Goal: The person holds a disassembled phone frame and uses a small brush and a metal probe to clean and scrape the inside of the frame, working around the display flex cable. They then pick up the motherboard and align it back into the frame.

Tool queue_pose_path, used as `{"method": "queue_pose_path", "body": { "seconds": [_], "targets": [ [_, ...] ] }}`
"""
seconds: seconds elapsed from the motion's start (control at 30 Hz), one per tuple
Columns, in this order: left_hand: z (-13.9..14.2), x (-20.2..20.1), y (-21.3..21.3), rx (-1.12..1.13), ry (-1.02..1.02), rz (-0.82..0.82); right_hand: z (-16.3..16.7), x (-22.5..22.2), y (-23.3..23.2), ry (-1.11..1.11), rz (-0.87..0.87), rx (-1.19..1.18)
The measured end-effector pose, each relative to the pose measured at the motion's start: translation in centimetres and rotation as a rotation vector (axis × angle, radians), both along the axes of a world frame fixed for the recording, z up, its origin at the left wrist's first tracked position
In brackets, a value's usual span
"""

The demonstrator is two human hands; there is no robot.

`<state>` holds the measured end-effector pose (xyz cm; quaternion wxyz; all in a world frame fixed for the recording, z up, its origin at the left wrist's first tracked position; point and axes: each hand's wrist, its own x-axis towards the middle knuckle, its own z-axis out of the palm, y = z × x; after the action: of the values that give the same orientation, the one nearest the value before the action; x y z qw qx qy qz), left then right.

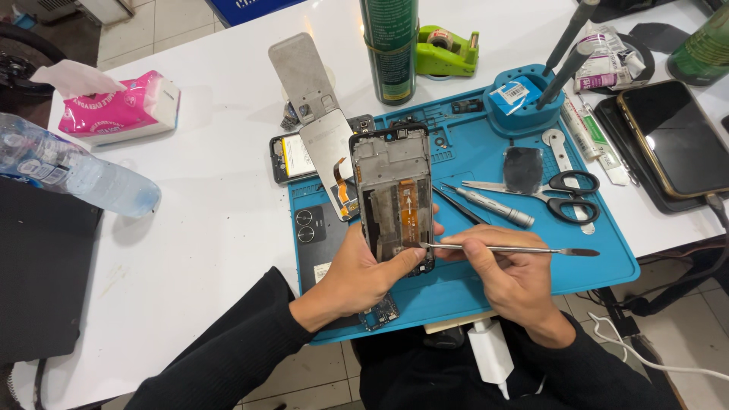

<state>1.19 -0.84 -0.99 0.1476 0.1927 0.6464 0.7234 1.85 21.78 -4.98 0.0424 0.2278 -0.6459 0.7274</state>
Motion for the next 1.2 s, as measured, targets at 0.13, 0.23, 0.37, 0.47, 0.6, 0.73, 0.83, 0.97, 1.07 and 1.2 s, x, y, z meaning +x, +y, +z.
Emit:
{"method": "queue_pose_path", "body": {
  "seconds": [0.13,0.23,0.37,0.47,0.6,0.73,0.83,0.97,1.07,1.2],
  "targets": [
    [0.06,0.22,0.27,0.000,-0.010,0.020,0.05,0.01,0.07,0.013,-0.023,0.074],
    [0.23,0.14,0.26,0.004,-0.019,0.013,0.06,-0.01,0.05,-0.001,-0.041,0.140],
    [0.31,0.08,0.28,0.011,-0.031,0.011,0.04,0.05,0.08,0.015,-0.017,0.003],
    [0.28,-0.01,0.37,-0.010,-0.024,0.020,0.04,-0.10,0.14,0.023,-0.036,0.085],
    [0.36,0.06,0.27,-0.005,-0.011,0.007,0.15,-0.07,0.15,0.027,-0.029,0.115],
    [0.52,0.01,0.41,0.001,-0.012,0.007,0.33,0.06,0.05,0.014,-0.019,0.003],
    [0.65,0.09,0.62,0.010,-0.030,0.020,0.50,0.02,0.12,0.086,-0.046,0.103],
    [0.80,0.06,0.44,0.017,-0.018,0.007,0.46,-0.11,-0.05,0.080,-0.045,0.106],
    [0.73,-0.11,0.51,0.017,0.016,0.001,0.37,0.13,0.11,0.053,-0.035,-0.001],
    [0.73,0.06,0.54,0.005,-0.006,0.027,0.16,0.06,0.00,0.084,-0.053,0.077]
  ]
}}
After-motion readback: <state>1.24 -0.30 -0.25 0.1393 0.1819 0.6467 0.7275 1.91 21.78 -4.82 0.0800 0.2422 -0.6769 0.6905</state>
